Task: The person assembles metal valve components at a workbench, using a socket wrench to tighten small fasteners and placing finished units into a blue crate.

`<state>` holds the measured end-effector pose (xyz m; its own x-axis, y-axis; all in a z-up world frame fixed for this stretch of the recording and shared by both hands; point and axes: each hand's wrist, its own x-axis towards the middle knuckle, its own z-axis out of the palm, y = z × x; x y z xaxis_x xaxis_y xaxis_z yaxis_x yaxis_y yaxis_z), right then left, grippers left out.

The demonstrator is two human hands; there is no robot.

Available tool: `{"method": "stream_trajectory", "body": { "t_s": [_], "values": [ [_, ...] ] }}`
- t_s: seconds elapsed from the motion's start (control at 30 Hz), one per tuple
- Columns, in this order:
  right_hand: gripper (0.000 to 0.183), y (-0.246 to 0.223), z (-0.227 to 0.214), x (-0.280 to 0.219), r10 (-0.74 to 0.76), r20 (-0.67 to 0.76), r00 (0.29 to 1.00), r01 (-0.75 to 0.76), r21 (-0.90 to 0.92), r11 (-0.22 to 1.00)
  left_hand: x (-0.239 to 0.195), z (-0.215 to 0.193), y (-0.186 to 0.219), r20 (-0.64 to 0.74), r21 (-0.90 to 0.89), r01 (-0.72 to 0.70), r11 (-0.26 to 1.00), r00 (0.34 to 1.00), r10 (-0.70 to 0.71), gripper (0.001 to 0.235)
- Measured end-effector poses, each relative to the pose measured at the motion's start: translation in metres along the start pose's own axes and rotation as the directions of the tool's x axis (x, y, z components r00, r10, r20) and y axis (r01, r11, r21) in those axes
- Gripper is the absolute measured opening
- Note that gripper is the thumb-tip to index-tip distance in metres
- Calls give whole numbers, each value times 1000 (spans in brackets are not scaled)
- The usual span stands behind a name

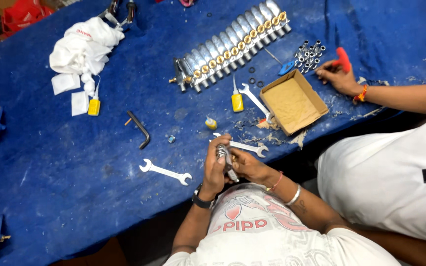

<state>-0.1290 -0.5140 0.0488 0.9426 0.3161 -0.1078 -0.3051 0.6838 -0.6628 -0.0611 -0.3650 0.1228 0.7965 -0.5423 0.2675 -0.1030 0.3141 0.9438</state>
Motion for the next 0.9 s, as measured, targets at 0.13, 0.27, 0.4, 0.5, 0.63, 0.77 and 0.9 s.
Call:
{"method": "stream_trajectory", "body": {
  "t_s": [0.13,0.27,0.4,0.5,0.63,0.77,0.9],
  "values": [
    [51,-55,-21,-18,-55,-161,985,22,-201,979,10,4,6,-114,411,-120,903,977,182,47],
    [34,-150,-74,-7,-459,-325,827,173,-629,758,-5,-14,-28,-369,202,72,977,929,8,31],
    [21,-262,-169,40,-809,-194,555,279,-872,401,-42,-24,-69,-533,241,369,898,823,-195,19],
    [18,-323,-251,94,-919,-219,327,-76,-976,206,-65,-20,-96,-602,425,421,802,793,-97,16],
    [17,-358,-282,144,-945,-208,251,-368,-924,106,-78,-13,-111,-612,540,375,753,790,46,16],
    [11,-361,-291,169,-917,-293,271,-440,-885,153,-74,0,-118,-609,651,372,661,776,163,16],
    [14,-356,-302,176,-848,-313,427,-277,-938,207,-71,3,-115,-589,711,370,598,778,218,15]
  ]
}}
